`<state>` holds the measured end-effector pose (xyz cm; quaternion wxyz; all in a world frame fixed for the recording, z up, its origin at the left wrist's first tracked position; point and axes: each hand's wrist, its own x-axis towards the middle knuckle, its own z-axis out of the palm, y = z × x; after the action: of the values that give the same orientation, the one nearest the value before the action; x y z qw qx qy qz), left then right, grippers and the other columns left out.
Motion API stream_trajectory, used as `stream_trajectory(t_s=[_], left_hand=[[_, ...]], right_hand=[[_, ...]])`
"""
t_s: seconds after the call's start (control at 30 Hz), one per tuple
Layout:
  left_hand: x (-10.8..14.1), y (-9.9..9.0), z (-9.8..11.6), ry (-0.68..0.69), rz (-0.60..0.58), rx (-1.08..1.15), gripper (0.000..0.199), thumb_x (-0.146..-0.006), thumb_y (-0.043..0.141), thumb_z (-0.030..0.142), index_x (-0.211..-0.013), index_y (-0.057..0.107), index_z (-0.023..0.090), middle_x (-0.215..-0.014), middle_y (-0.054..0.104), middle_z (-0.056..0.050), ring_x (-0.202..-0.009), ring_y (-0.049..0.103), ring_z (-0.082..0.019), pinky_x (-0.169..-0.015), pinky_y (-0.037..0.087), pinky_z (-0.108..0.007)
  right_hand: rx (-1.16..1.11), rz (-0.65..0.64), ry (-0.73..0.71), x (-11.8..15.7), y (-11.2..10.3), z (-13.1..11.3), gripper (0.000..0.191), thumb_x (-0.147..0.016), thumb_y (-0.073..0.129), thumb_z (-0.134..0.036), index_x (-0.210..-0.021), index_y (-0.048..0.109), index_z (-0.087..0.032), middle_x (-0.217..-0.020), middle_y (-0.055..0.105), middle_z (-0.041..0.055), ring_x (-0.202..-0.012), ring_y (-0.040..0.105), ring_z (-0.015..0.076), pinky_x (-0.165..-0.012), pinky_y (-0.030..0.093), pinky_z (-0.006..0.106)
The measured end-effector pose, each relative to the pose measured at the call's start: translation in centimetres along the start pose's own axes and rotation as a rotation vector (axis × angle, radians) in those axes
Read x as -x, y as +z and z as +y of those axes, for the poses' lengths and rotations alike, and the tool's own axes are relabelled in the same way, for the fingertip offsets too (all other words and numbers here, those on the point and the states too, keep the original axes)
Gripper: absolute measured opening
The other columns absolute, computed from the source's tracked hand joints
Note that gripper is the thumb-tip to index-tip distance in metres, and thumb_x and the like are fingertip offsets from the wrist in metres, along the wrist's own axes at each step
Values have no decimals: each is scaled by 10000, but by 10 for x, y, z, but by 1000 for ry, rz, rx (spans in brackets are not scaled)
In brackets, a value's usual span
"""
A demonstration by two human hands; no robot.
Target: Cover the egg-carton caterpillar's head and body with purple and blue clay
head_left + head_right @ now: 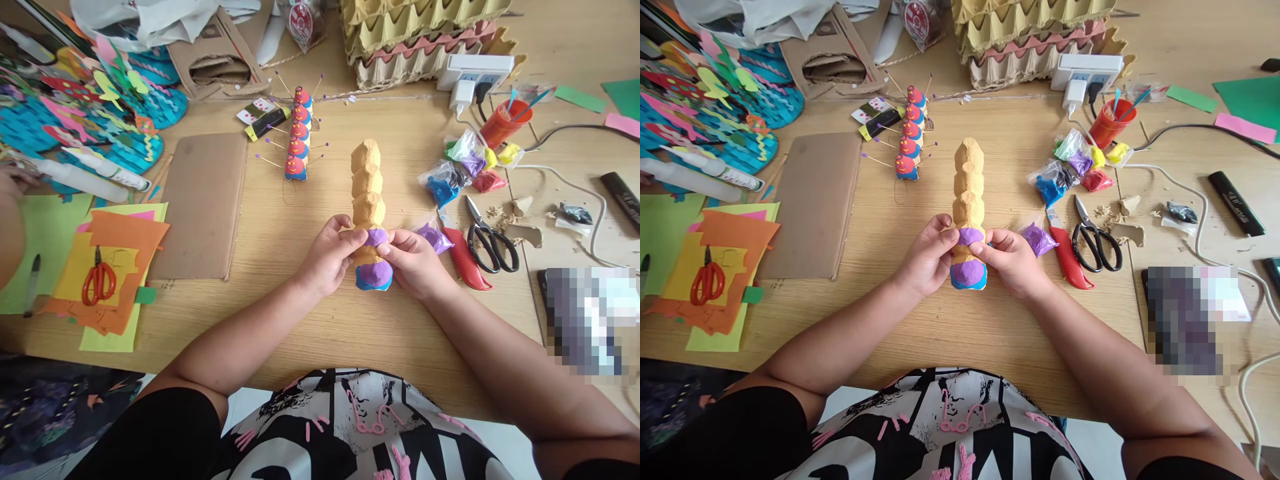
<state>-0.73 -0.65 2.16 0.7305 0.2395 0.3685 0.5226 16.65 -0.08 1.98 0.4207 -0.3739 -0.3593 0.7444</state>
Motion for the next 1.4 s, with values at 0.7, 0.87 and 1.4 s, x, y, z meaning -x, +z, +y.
stream_trajectory(t_s=[0.7, 0.87, 1.4], left_hand=[[1, 2, 4, 84, -104, -112, 619, -735, 969, 312, -1001, 414, 258, -828, 789, 55, -772, 769, -126, -785, 579, -260], [0, 0, 5, 94, -111, -156, 628, -735, 964, 324, -1005, 400, 265, -821, 772, 66, -748, 761, -135, -762, 568, -270], [2, 6, 4, 70, -90, -33, 639, -703, 994, 312, -977, 420, 252, -827, 797, 62, -763, 758, -105, -734, 552, -218]], right_hand=[[-93, 31, 56, -2, -2, -2, 368, -652, 1013, -451, -813, 791, -206, -756, 770, 1, -637, 660, 122, -611, 575, 263], [-94, 30, 56, -2, -3, 0, 382, -646, 1014, -466, -826, 795, -210, -756, 770, 1, -645, 665, 122, -617, 572, 260], [-67, 5, 34, -2, -6, 2, 372, -674, 996, -480, -851, 784, -230, -765, 772, -8, -632, 660, 130, -625, 572, 277]])
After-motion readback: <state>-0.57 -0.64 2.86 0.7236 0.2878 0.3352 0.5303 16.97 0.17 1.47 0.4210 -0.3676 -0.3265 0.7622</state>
